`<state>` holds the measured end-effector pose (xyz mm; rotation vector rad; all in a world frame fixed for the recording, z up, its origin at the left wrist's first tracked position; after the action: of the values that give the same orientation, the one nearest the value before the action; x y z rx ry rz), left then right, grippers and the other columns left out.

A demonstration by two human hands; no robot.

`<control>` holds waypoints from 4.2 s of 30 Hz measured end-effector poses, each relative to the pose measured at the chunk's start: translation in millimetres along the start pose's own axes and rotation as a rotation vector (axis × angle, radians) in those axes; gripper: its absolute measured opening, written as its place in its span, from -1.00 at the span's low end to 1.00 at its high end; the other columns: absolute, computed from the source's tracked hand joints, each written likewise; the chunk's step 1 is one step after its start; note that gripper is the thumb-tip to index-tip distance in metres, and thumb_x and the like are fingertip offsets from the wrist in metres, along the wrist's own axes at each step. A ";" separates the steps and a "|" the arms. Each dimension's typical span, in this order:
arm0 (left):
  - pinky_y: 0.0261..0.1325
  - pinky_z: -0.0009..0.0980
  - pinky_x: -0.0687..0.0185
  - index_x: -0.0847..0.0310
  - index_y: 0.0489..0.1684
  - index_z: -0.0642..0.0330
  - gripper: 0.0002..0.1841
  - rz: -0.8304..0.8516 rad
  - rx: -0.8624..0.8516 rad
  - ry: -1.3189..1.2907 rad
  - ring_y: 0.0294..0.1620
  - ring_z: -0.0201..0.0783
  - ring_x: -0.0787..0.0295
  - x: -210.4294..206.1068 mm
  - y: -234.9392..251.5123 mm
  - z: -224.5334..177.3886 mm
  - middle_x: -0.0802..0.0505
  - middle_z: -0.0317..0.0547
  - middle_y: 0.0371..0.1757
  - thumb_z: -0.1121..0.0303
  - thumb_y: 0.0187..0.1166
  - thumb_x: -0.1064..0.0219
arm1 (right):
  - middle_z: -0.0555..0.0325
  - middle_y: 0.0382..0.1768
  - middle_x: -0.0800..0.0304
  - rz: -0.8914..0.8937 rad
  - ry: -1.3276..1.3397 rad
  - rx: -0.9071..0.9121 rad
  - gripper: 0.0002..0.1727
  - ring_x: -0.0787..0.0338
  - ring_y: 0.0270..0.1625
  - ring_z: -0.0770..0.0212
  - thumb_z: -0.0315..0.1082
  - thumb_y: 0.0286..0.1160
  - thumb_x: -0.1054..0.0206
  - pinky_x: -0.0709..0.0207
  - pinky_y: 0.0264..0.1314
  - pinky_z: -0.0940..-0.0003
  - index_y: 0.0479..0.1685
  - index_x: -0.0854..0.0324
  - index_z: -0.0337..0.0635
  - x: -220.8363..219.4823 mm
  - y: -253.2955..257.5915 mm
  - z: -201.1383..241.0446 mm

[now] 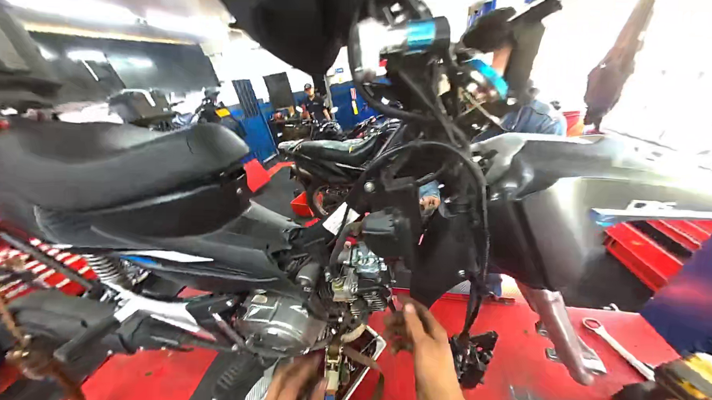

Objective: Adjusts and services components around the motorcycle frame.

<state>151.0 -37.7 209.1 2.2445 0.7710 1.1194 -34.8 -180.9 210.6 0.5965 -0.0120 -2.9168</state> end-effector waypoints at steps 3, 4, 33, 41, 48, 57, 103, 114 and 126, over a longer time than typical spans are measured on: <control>0.14 -0.15 -0.82 -0.78 0.26 0.11 -0.60 -0.042 -0.218 0.074 0.15 -0.19 -0.82 -12.1 141.0 -79.2 -0.83 -0.02 0.23 0.10 0.56 -0.41 | -0.19 -0.04 -0.88 0.084 0.205 -0.072 -0.43 -0.91 -0.16 -0.03 -0.04 0.94 0.20 -0.79 -0.23 0.15 0.54 -0.36 -0.35 -14.0 15.6 50.7; 0.16 -0.07 -0.81 -0.68 0.40 0.08 -0.51 -0.010 -0.150 0.074 0.18 -0.16 -0.81 -21.3 171.6 -97.8 -0.79 -0.04 0.28 0.04 0.56 -0.42 | -0.18 -0.03 -0.88 0.088 0.250 -0.106 -0.40 -0.91 -0.15 -0.02 0.00 0.94 0.23 -0.79 -0.22 0.15 0.49 -0.37 -0.36 -18.0 19.1 57.7; -0.01 -0.34 -0.76 -0.80 0.08 0.23 -0.75 -0.006 0.354 -0.670 -0.10 -0.33 -0.86 -95.3 251.5 -141.8 -0.94 -0.11 -0.09 0.31 0.56 -0.48 | -0.08 0.29 -0.80 0.012 0.617 -0.370 -0.35 -0.89 0.16 -0.05 0.13 0.85 0.09 -0.78 0.07 0.08 0.80 -0.11 0.04 -6.2 39.0 55.9; -0.58 -0.53 -0.24 -0.81 0.05 0.22 -0.81 0.007 0.316 -0.712 -0.60 -0.47 -0.44 -91.8 251.0 -124.8 -0.88 -0.17 -0.22 0.37 0.62 -0.41 | -0.16 0.27 -0.78 -0.012 0.602 -0.284 -0.38 -0.87 0.14 -0.08 0.09 0.87 0.09 -0.76 0.14 0.03 0.70 -0.23 -0.13 -10.9 48.2 40.6; -0.56 -0.54 -0.32 -0.85 0.09 0.20 -0.79 0.035 0.298 -0.794 -0.58 -0.48 -0.47 -95.2 246.3 -119.3 -0.91 -0.15 -0.11 0.35 0.63 -0.41 | 0.03 -0.21 -0.80 -0.029 0.495 -0.183 -0.37 -0.81 -0.32 0.13 0.22 0.84 0.17 -0.74 -0.22 0.15 0.21 -0.55 -0.14 -13.9 50.3 24.3; 0.11 -0.04 -0.80 -0.92 -0.08 -0.09 -0.81 -0.005 0.118 -0.324 -0.09 -0.40 -0.88 -115.7 243.3 -131.1 -0.96 -0.37 -0.16 0.10 0.57 -0.46 | -0.01 -0.17 -0.84 -0.008 0.425 -0.197 -0.35 -0.80 -0.41 0.11 0.17 0.88 0.27 -0.71 -0.38 0.20 0.23 -0.57 -0.15 -13.1 45.8 22.9; -0.01 -0.15 -0.85 -0.87 -0.05 -0.12 -0.83 0.104 0.041 -0.242 -0.21 -0.44 -0.89 -109.4 252.6 -133.7 -0.95 -0.42 -0.24 0.26 0.45 -0.56 | 0.07 -0.21 -0.81 -0.321 -0.465 0.241 -0.76 -0.82 -0.15 0.21 -0.24 0.71 -0.26 -0.72 0.01 0.12 0.08 -0.66 -0.23 57.4 44.5 -54.9; 0.02 -0.13 -0.80 -0.86 -0.04 -0.16 -0.84 0.130 0.024 -0.186 -0.18 -0.44 -0.87 -108.2 255.9 -137.5 -0.94 -0.45 -0.24 0.27 0.49 -0.50 | 0.14 -0.24 -0.82 -0.286 -0.482 0.334 -0.78 -0.83 -0.22 0.29 -0.27 0.72 -0.23 -0.76 -0.10 0.23 0.09 -0.67 -0.19 69.3 23.2 -48.0; 0.03 -0.06 -0.80 -0.85 -0.05 -0.16 -0.86 0.225 -0.138 -0.041 -0.15 -0.41 -0.87 -96.6 252.8 -137.2 -0.94 -0.45 -0.19 0.24 0.51 -0.50 | 0.16 -0.33 -0.81 -0.209 -0.482 0.287 -0.79 -0.77 -0.43 0.33 -0.35 0.71 -0.21 -0.71 -0.37 0.35 0.10 -0.66 -0.24 95.3 -16.9 -15.6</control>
<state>54.7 -256.4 396.0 2.2700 0.4183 1.1857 -117.8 -179.3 158.5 -0.0949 -0.4583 -3.2098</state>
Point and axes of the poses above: each hand's wrist, its own y-axis towards the middle knuckle, its own x-axis out of the back of the hand, z = x × y, the point moved 2 cm from there along y, towards the middle knuckle
